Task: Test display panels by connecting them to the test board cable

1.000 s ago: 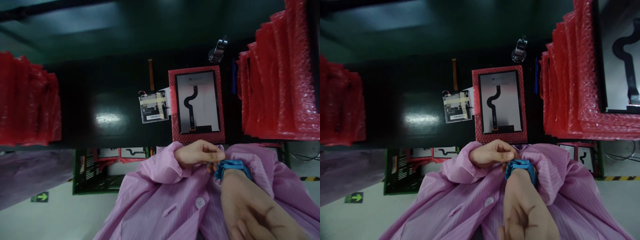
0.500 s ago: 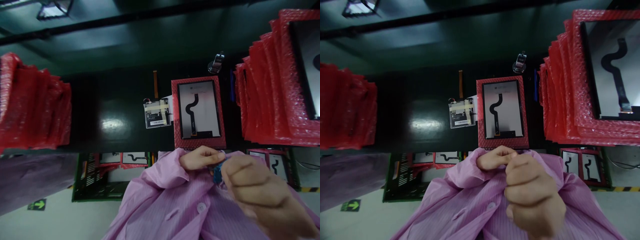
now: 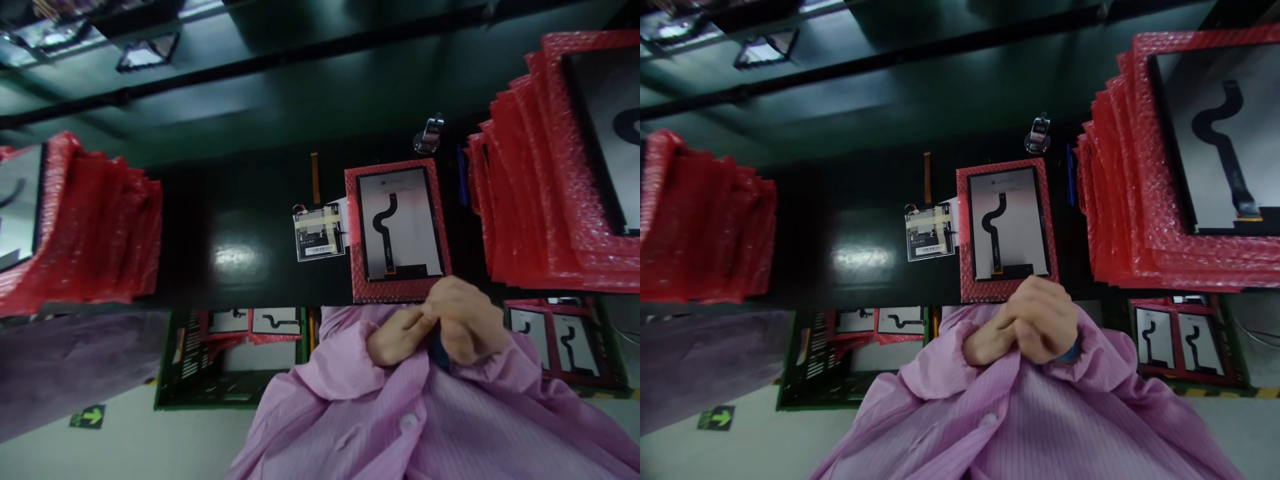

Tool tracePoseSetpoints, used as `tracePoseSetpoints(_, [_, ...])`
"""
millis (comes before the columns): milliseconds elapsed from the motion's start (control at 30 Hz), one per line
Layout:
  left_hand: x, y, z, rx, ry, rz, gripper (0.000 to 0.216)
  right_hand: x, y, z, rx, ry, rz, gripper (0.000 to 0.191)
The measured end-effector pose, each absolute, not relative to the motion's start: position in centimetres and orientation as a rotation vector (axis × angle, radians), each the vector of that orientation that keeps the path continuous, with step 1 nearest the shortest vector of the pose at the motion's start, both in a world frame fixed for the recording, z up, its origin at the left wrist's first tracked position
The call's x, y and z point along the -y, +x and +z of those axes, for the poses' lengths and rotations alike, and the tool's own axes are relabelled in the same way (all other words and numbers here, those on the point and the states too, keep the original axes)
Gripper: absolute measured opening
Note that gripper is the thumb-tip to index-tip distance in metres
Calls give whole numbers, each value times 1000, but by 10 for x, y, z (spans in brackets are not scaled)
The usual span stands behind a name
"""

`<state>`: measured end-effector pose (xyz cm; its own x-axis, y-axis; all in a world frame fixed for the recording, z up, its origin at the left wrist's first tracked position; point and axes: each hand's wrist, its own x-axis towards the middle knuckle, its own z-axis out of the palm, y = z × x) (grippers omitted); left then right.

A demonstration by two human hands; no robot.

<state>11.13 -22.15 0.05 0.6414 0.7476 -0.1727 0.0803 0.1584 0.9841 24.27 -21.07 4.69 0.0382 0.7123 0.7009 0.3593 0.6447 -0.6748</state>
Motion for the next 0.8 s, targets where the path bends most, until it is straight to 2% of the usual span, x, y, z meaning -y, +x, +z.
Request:
tracePoseSetpoints(67, [217,97,9,-852,1373,689,43,209,252,37,1494,-1113,311,20])
tracePoseSetpoints(133, [210,83,11,-1127,1527,962,33,208,264,22,1517,-1492,234,18])
tracePoseSetpoints(233, [199,71,-3,-1565,1951,1181,25,212,280,-3,1712,-1785,32,33])
tracePoseSetpoints(333, [191,70,-25,-1644,2278,1015,40,218,282,-16,1867,-1832,16,45])
tracePoseSetpoints(433, [190,68,-32,-1613,2404,918,45,222,278,-16,1940,-1839,32,54])
tracePoseSetpoints(533, [179,52,-19,-1497,2398,814,42,220,279,-17,1924,-1856,22,56])
tracePoseSetpoints(633, [142,27,6,-1341,2286,747,27,207,289,-15,1893,-1815,53,54])
tracePoseSetpoints(700, [103,12,21,-1483,2204,790,21,192,295,-6,1952,-1782,74,53])
tracePoseSetpoints(800, [39,3,30,-1937,2100,797,27,160,298,20,2203,-1778,59,49])
